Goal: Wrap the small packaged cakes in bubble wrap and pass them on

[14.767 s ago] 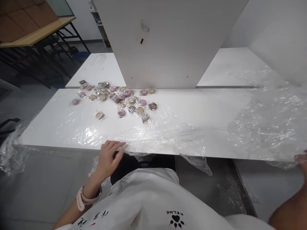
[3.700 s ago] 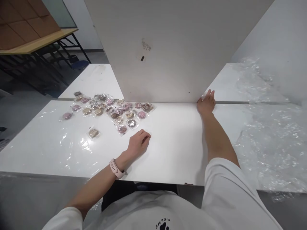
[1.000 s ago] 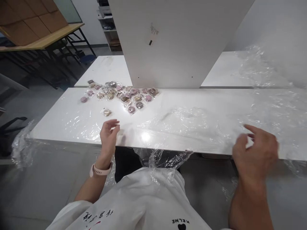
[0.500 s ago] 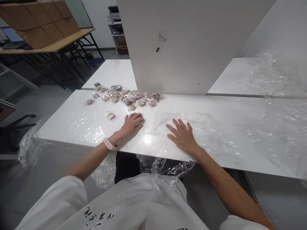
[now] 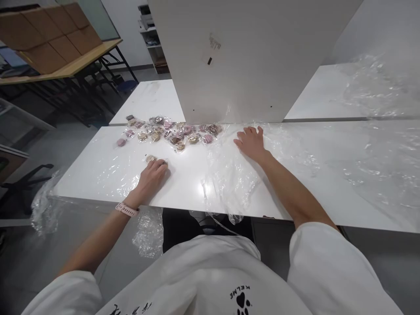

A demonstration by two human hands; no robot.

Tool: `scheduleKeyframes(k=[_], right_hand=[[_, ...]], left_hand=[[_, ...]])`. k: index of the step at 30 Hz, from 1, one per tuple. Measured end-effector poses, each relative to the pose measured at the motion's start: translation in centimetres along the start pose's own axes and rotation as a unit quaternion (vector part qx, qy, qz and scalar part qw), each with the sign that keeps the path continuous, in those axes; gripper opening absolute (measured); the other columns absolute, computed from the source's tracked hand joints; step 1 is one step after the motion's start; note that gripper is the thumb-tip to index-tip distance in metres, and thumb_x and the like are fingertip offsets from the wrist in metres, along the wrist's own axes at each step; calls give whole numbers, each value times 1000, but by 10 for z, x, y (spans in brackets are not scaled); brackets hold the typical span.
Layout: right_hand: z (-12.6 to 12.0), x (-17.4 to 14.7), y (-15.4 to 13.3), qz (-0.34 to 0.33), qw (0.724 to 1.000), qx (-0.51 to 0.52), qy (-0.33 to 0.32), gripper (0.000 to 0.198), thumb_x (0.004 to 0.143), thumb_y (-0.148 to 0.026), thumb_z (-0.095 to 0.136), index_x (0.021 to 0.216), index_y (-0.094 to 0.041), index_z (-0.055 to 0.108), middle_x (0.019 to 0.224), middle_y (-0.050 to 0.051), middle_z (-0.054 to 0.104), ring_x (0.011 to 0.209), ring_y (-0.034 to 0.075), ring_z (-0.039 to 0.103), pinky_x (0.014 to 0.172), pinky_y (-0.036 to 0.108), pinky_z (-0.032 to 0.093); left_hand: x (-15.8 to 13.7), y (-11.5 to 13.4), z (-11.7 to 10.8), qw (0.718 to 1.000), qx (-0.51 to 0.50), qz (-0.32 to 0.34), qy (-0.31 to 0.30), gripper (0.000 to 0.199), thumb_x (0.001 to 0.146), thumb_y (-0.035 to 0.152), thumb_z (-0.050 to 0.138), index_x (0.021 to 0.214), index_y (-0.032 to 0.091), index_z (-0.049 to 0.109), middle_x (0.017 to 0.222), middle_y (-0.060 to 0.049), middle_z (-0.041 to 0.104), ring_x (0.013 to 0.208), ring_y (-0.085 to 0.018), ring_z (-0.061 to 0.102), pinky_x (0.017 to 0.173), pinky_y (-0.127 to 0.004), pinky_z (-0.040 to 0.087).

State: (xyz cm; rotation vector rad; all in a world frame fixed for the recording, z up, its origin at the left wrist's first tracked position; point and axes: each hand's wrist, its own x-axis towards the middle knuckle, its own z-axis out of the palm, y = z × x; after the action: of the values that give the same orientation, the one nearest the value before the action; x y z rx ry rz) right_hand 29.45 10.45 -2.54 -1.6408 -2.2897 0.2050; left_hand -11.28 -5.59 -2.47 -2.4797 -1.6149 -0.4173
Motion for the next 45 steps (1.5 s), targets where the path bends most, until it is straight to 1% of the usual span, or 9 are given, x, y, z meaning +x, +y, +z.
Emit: scheduleKeyframes(k=[5,8,11,16,22,27,35,42,45], right_hand=[[-17,-52,-60,-195,974,63,-100,42,98,-51,46,135,-35,59,149,1,50,141,33,40,117,67,19],[-30,-100,-99,-294,931,125,-175,46,96,-52,53,139,-37,55,150,0,50,144,31,38,118,64,20],[-47,-151,-116,-310,917,227,-106,38,98,-43,55,133,-32,61,141,3,59,139,26,45,116,52,32],[-53,-229,-82,-120,946,273,129,29,98,-27,54,124,-32,64,109,5,72,110,22,65,94,40,51],[-20,-279,-42,-144,989,-8,37,92,83,-59,68,158,-24,27,160,18,31,147,39,29,115,60,29],[-3,-276,-61,-187,977,-42,88,55,91,-24,65,144,-28,49,154,12,44,146,30,34,117,53,30],[-35,-230,-75,-175,958,182,135,14,94,-21,59,100,-25,71,125,6,69,117,23,62,102,46,44],[-57,-171,-44,34,958,280,46,31,91,-49,59,80,-23,72,83,4,73,76,21,66,71,35,50],[-49,-150,-28,136,971,193,39,37,87,-53,59,97,-21,74,82,6,71,73,23,64,70,38,50]], left_hand=[[24,4,-11,992,-57,-45,104,14,91,10,48,91,20,58,96,-8,70,89,-23,62,72,-37,52],[51,46,-31,961,-160,-27,225,10,92,13,55,97,21,55,100,-6,70,87,-18,64,71,-33,54],[79,108,-41,920,-300,65,242,13,94,12,54,103,22,52,108,-4,68,94,-14,65,75,-31,56],[101,184,-4,891,-384,230,76,14,99,15,43,105,21,54,117,-9,65,116,-18,61,92,-39,56],[79,177,14,883,-314,309,-162,43,101,32,43,144,28,41,164,-7,27,154,-24,16,125,-55,17],[45,112,-23,876,-334,243,-249,68,99,50,43,158,36,13,168,0,10,155,-25,8,126,-54,3],[-2,110,-20,923,-271,195,-190,39,92,48,61,126,30,62,159,-6,37,151,-34,21,122,-62,12],[59,136,-14,878,-459,-80,-110,28,98,44,50,89,20,61,81,-4,69,75,-18,67,75,-36,56],[97,131,-1,922,-340,-166,-87,16,94,31,57,101,18,61,77,-4,67,72,-20,65,70,-37,54]])
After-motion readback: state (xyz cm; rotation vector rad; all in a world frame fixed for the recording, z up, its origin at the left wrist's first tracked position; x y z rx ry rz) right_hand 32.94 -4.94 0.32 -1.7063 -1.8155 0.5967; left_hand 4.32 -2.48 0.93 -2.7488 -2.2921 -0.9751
